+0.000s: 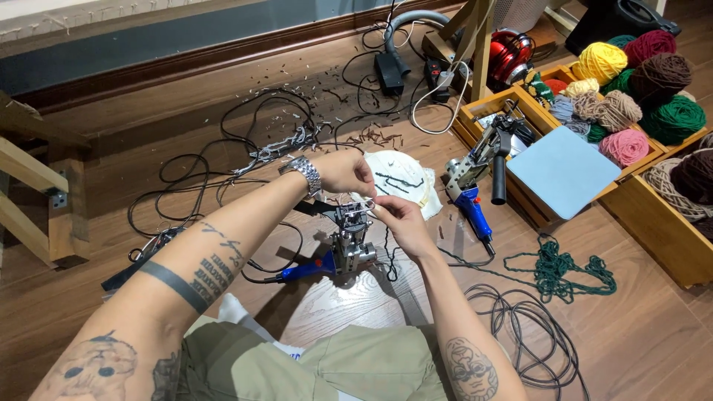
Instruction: Threading yarn into a tufting gun and preparing it for rug making
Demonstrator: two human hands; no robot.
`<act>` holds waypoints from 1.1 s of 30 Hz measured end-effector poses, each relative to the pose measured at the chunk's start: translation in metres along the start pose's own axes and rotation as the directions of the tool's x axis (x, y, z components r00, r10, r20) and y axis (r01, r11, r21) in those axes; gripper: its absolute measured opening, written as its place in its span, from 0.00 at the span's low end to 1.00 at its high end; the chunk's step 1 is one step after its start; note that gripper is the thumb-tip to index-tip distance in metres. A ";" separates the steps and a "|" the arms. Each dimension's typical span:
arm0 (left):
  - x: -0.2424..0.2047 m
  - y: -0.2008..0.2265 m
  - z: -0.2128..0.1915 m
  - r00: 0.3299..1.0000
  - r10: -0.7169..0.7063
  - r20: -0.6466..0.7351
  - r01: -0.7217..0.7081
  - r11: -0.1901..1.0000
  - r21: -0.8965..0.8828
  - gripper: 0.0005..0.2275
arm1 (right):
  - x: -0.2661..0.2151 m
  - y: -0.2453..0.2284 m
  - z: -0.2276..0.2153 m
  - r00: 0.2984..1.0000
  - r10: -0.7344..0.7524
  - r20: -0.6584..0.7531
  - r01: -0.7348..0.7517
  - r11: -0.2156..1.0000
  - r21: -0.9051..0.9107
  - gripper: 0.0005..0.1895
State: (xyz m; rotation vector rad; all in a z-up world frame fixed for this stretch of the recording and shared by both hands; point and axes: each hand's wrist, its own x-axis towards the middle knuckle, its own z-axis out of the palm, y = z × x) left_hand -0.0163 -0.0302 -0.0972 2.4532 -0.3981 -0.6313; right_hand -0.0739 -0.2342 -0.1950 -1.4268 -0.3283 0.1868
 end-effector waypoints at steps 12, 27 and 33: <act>0.056 -0.061 0.029 0.993 -0.047 0.111 0.038 0.996 0.081 0.05 | -0.010 -0.030 0.014 1.000 0.008 -0.028 -0.008 1.000 0.000 0.09; -0.089 0.006 -0.023 0.970 -0.036 -0.239 -0.014 0.979 -0.205 0.27 | 0.022 -0.059 -0.005 0.982 -0.028 -0.185 0.050 0.992 0.113 0.08; -0.182 0.029 -0.023 0.911 0.045 -0.410 -0.118 0.981 -0.154 0.11 | 0.034 -0.101 -0.017 0.979 -0.021 -0.203 0.082 0.952 0.294 0.08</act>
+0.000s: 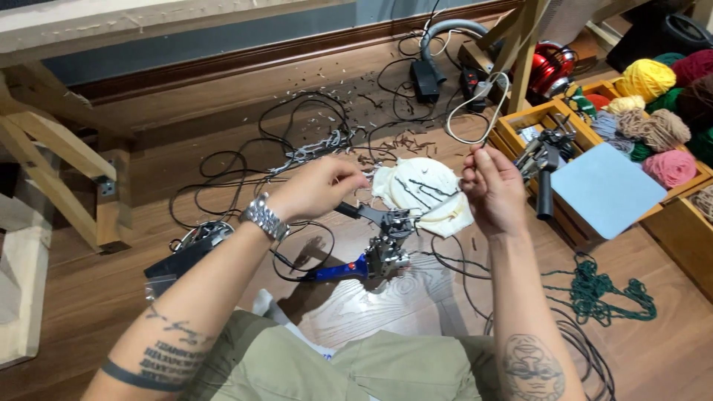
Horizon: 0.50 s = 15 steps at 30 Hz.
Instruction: Threading yarn into a tufting gun and preparing it for rug making
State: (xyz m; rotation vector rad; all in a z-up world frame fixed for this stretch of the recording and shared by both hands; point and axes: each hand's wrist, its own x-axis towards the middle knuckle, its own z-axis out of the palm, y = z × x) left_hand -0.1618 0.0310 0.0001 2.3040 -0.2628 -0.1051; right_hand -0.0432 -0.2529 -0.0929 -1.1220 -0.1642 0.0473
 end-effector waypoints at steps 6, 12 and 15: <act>0.008 -0.033 0.036 0.998 0.062 -0.018 -0.064 0.987 -0.149 0.14 | -0.020 0.000 0.015 0.994 -0.068 0.084 0.083 0.977 -0.198 0.07; 0.006 -0.024 0.056 0.999 -0.014 -0.035 0.004 0.968 -0.249 0.12 | -0.035 -0.002 0.018 0.987 -0.073 0.140 0.118 0.930 -0.348 0.10; 0.015 -0.030 0.065 0.998 -0.026 -0.063 0.004 0.944 -0.331 0.09 | -0.037 -0.004 0.018 0.982 -0.073 0.175 0.136 0.914 -0.382 0.14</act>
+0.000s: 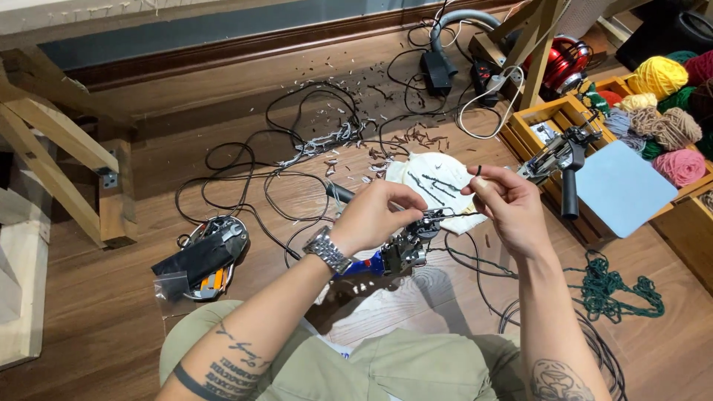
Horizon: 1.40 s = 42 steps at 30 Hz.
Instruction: Threading yarn into a tufting gun and preparing it for rug making
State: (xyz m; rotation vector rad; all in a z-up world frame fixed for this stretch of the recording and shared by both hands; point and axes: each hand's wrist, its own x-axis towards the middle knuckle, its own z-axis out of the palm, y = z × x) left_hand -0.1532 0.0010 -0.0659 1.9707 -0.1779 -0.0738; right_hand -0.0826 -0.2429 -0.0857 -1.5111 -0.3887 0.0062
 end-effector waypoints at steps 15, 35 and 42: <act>0.001 0.008 0.012 0.999 -0.015 -0.029 0.018 0.995 0.100 0.08 | -0.014 -0.016 0.007 0.997 -0.022 0.075 0.034 0.986 -0.162 0.07; -0.007 0.025 0.009 0.997 -0.035 -0.071 0.049 0.975 0.217 0.10 | -0.035 0.005 0.015 0.980 0.176 0.090 -0.159 0.972 -0.171 0.08; -0.002 0.025 0.008 0.999 -0.039 -0.028 0.045 0.966 0.256 0.08 | -0.031 0.017 0.019 0.991 0.110 0.074 -0.104 0.991 -0.084 0.08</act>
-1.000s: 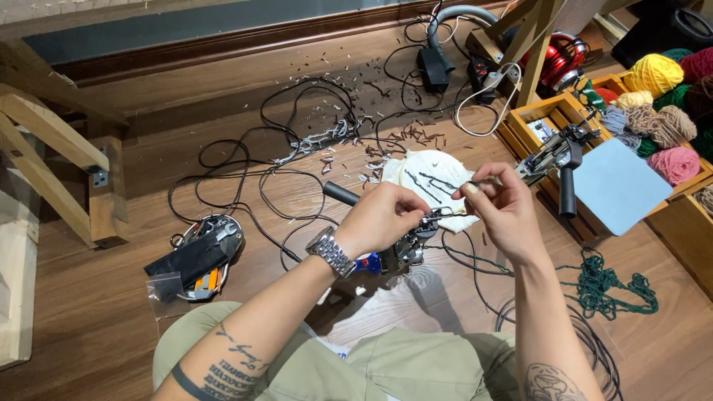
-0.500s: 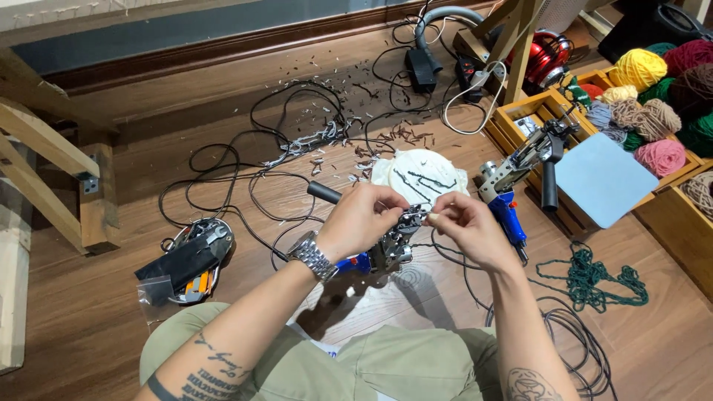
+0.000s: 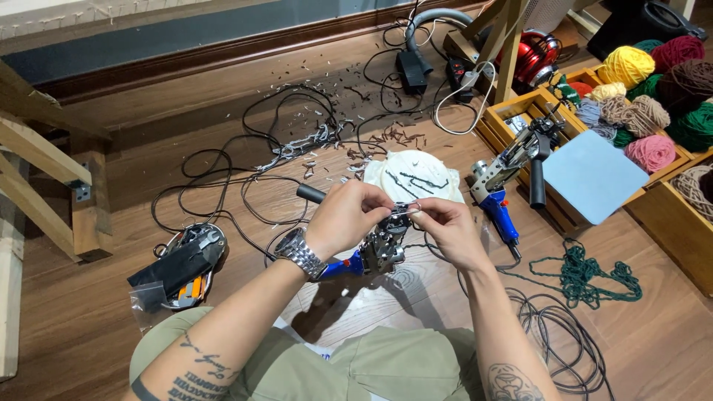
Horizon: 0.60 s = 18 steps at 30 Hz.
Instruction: Threading yarn into a tufting gun and preparing it for rug making
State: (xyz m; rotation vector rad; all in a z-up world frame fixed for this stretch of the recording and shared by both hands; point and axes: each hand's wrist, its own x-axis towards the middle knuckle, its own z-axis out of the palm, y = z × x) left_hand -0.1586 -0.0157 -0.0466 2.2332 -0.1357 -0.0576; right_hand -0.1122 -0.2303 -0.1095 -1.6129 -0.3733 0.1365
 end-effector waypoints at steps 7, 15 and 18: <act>-0.001 0.006 -0.008 0.994 0.044 0.099 -0.054 0.994 0.100 0.10 | 0.002 0.023 0.004 0.999 -0.032 -0.019 0.034 0.993 0.111 0.06; -0.003 0.005 -0.007 0.996 0.063 0.060 -0.069 0.993 0.092 0.09 | -0.003 0.035 0.009 0.998 -0.010 -0.054 0.023 0.966 0.258 0.07; -0.011 0.012 -0.010 0.993 0.103 0.051 -0.106 0.993 0.049 0.10 | -0.003 0.038 0.008 0.999 -0.009 -0.053 0.023 0.963 0.270 0.06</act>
